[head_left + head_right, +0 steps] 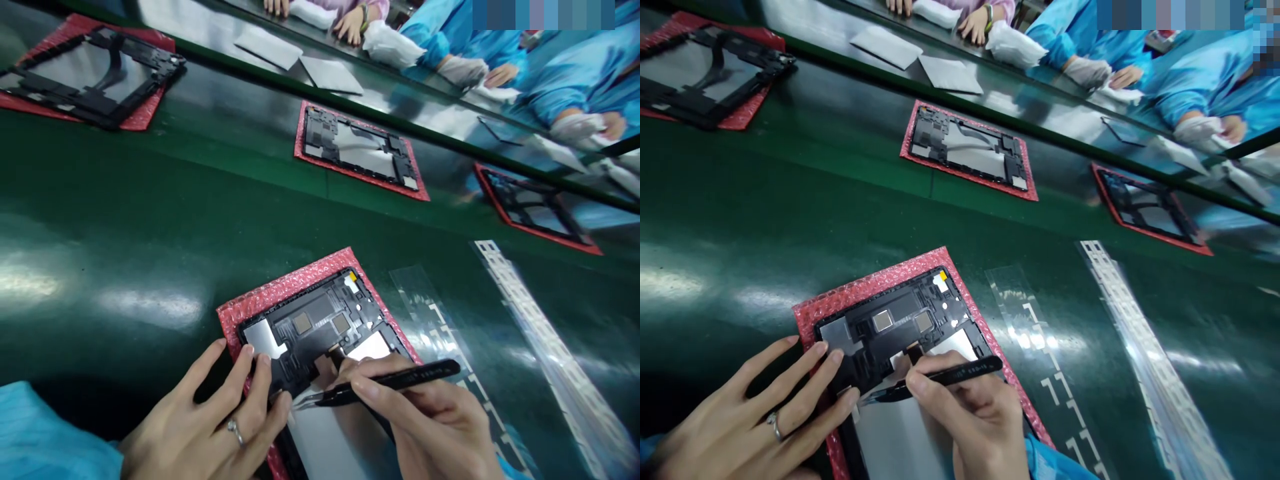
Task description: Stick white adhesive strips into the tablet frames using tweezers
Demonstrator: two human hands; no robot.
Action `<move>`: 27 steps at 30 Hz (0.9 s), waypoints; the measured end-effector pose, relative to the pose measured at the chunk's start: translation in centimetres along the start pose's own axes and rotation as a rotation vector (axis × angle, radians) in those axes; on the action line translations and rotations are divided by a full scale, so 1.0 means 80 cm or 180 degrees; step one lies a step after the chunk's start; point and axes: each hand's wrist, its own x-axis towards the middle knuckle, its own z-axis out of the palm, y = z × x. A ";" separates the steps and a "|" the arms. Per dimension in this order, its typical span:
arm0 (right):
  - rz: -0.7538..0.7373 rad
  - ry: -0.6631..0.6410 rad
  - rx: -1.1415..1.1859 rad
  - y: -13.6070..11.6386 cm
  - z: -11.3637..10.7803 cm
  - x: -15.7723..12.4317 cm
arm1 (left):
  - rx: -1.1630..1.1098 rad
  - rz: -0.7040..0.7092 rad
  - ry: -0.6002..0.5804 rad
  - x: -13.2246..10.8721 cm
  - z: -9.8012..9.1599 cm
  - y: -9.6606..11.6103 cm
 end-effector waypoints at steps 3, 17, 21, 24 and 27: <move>-0.0156 -0.0069 -0.0002 0.005 0.000 -0.001 | -0.0166 -0.0174 0.0047 0.001 0.004 0.002; -0.0303 -0.0481 0.0057 0.001 0.005 -0.002 | 0.0043 0.0227 -0.0284 0.010 -0.012 -0.009; -0.0292 -0.0391 0.0016 0.002 0.005 -0.002 | 0.0044 0.0224 -0.0236 0.006 -0.009 -0.008; -0.0303 -0.0310 0.0025 0.003 0.006 -0.002 | 0.0027 0.0220 -0.0191 0.004 -0.008 -0.008; -0.0307 -0.0277 0.0033 0.002 0.006 -0.001 | 0.0017 0.0268 -0.0167 0.004 -0.007 -0.010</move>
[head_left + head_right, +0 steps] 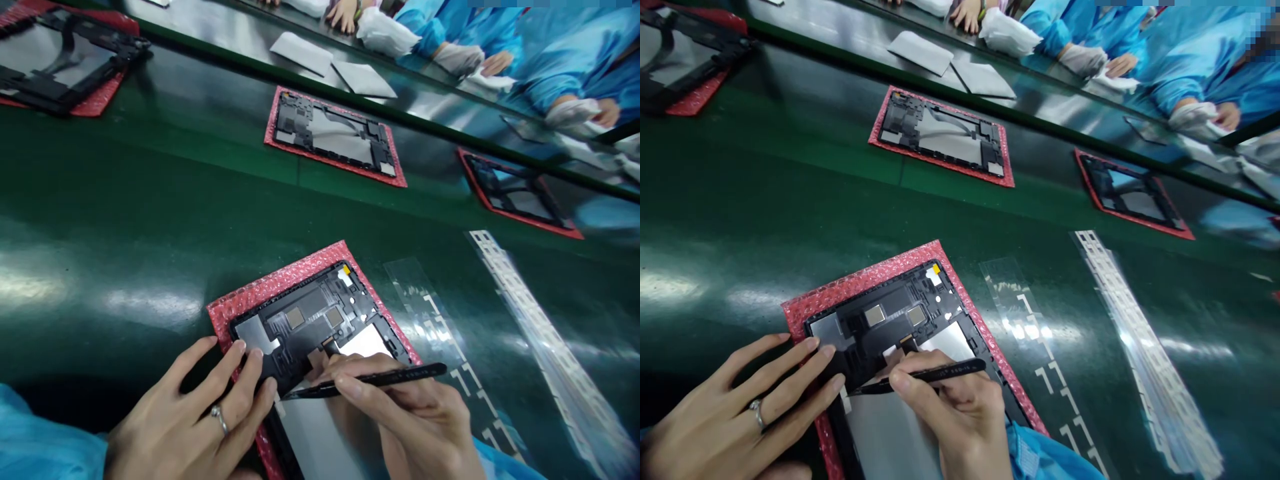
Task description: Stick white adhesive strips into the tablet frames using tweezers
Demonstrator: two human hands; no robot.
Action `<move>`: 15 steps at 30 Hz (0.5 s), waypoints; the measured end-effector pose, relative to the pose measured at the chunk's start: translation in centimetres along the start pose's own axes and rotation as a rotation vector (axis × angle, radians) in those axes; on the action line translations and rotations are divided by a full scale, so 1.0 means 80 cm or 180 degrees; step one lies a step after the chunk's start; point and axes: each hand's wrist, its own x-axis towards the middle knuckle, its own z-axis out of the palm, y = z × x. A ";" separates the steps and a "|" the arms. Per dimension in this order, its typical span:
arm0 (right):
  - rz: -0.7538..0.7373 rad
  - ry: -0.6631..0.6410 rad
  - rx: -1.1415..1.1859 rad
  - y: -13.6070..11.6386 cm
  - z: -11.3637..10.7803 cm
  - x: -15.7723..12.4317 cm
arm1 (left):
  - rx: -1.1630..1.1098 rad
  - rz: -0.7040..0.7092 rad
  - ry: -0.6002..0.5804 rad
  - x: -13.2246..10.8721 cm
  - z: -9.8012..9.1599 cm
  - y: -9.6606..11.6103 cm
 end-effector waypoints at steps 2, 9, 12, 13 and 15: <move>0.0013 0.0020 -0.0003 0.000 0.000 0.000 | -0.0009 0.0032 0.0015 0.000 0.001 0.000; 0.0030 0.0033 0.0020 0.000 -0.004 -0.002 | -0.0164 -0.0551 0.0287 -0.009 0.015 0.021; 0.0043 0.0029 -0.0032 -0.002 -0.003 -0.002 | -0.0206 -0.0692 0.0199 -0.005 0.016 0.031; 0.0036 0.0015 -0.0068 -0.003 -0.002 -0.001 | -0.0182 -0.0654 0.0097 -0.003 0.015 0.033; 0.0032 0.0066 -0.0124 -0.007 -0.002 -0.002 | -0.0195 -0.0648 -0.0052 0.002 0.013 0.035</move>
